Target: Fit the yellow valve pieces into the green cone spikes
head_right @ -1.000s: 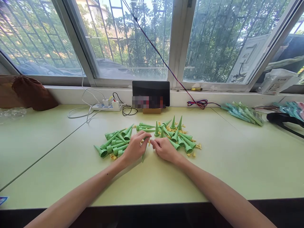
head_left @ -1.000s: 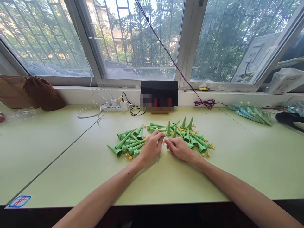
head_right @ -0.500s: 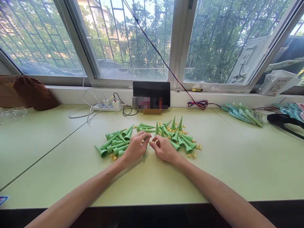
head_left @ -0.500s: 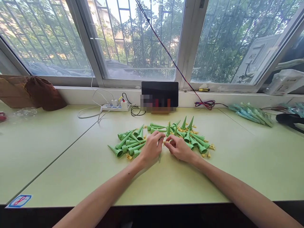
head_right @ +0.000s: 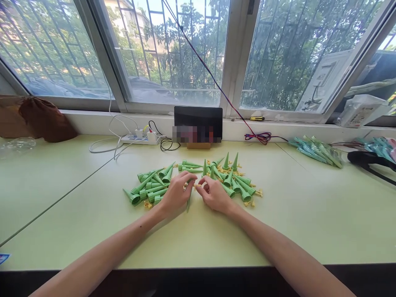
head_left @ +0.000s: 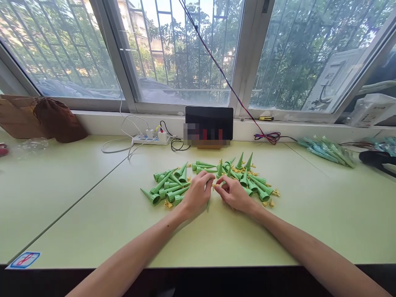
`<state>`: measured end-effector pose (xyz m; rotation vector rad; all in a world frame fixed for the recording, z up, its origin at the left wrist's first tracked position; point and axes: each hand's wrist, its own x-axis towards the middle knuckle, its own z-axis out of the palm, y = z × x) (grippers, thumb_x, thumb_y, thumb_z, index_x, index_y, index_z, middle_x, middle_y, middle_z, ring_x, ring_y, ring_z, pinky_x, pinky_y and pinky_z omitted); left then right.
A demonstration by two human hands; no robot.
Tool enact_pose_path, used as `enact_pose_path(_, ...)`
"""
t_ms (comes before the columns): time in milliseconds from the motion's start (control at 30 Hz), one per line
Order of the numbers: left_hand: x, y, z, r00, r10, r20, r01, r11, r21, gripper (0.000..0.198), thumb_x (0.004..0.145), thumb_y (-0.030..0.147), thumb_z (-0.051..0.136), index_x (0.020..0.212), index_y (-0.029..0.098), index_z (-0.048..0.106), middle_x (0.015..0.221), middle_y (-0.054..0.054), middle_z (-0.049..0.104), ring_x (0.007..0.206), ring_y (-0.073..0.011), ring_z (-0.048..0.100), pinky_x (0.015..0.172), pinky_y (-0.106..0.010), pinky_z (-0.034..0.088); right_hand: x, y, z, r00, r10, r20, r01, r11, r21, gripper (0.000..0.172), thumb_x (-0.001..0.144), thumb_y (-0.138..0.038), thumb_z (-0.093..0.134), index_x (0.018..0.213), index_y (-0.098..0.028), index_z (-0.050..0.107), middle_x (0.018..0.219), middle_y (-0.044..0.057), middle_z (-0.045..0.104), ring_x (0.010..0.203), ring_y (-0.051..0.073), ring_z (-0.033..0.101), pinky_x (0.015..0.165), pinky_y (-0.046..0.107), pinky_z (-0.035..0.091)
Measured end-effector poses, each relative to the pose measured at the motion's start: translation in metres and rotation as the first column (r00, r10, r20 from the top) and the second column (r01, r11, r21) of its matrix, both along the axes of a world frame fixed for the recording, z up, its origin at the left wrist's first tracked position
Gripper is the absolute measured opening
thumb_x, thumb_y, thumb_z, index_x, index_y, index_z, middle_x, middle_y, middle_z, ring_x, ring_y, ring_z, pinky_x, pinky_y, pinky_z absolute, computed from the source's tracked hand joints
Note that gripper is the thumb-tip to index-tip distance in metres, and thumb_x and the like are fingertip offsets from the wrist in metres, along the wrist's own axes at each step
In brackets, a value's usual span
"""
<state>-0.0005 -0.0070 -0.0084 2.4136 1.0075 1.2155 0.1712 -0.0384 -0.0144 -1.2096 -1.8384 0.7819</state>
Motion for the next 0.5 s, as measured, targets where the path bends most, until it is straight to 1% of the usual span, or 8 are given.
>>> enact_pose_path(67, 0.0, 0.0005, -0.0006, 1.0, -0.007, 0.0, 0.007, 1.0, 0.005, 0.019, 0.093, 0.009, 0.049, 0.095, 0.019, 0.066, 0.089, -0.004, 0.064, 0.076, -0.0161, 0.061, 0.073, -0.029, 0.049, 0.0001, 0.0003, -0.0001, 1.0, 0.004, 0.014, -0.005, 1.0, 0.004, 0.022, 0.096, -0.041, 0.05, 0.089, -0.02, 0.054, 0.053, -0.004, 0.054, 0.043, 0.012, 0.044, 0.047, 0.024, 0.034)
enact_pose_path(167, 0.0001, 0.0008, -0.0018, 1.0, -0.017, -0.001, 0.017, 1.0, 0.009, 0.019, 0.093, 0.009, 0.049, 0.095, 0.019, 0.065, 0.089, -0.004, 0.064, 0.077, -0.0162, 0.061, 0.074, -0.029, 0.049, 0.0, 0.0008, 0.001, 0.999, 0.002, 0.035, -0.002, 1.0, 0.008, 0.029, 0.097, -0.042, 0.047, 0.081, -0.02, 0.056, 0.054, -0.003, 0.056, 0.043, 0.012, 0.044, 0.046, 0.025, 0.034)
enact_pose_path(267, 0.0002, 0.0009, -0.0033, 1.0, -0.025, -0.002, 0.025, 1.0, 0.015, 0.019, 0.093, 0.009, 0.049, 0.093, 0.019, 0.065, 0.087, -0.004, 0.063, 0.076, -0.0161, 0.06, 0.072, -0.029, 0.049, 0.0002, 0.0017, 0.0015, 0.999, -0.009, 0.046, 0.008, 1.0, 0.01, 0.035, 0.097, -0.045, 0.047, 0.073, -0.02, 0.054, 0.053, -0.002, 0.054, 0.044, 0.012, 0.043, 0.046, 0.025, 0.033)
enact_pose_path(333, 0.0003, 0.0008, -0.0041, 1.0, -0.029, -0.001, 0.029, 0.999, 0.019, 0.02, 0.093, 0.008, 0.048, 0.093, 0.019, 0.065, 0.087, -0.004, 0.063, 0.075, -0.0161, 0.06, 0.071, -0.029, 0.049, 0.0008, 0.0024, 0.0008, 0.999, -0.011, 0.05, 0.01, 1.0, 0.013, 0.038, 0.097, -0.046, 0.046, 0.071, -0.02, 0.053, 0.053, -0.002, 0.054, 0.045, 0.012, 0.043, 0.046, 0.025, 0.033)
enact_pose_path(400, 0.0003, 0.0006, -0.0041, 1.0, -0.026, 0.0, 0.026, 1.0, 0.017, 0.02, 0.093, 0.008, 0.048, 0.092, 0.019, 0.065, 0.087, -0.004, 0.063, 0.076, -0.0162, 0.061, 0.071, -0.029, 0.049, 0.0016, 0.0032, -0.0004, 0.998, -0.002, 0.058, 0.001, 1.0, 0.027, 0.037, 0.097, -0.045, 0.048, 0.072, -0.019, 0.055, 0.054, -0.002, 0.054, 0.046, 0.012, 0.044, 0.047, 0.025, 0.033)
enact_pose_path(500, 0.0003, 0.0003, -0.003, 1.0, -0.016, -0.004, 0.016, 1.0, 0.01, 0.019, 0.093, 0.008, 0.048, 0.093, 0.019, 0.065, 0.087, -0.004, 0.063, 0.077, -0.0163, 0.06, 0.072, -0.029, 0.049, 0.0028, 0.0041, -0.0021, 0.997, 0.016, 0.071, -0.02, 0.998, 0.061, 0.029, 0.095, -0.041, 0.052, 0.077, -0.019, 0.057, 0.057, -0.002, 0.054, 0.05, 0.012, 0.045, 0.049, 0.025, 0.033)
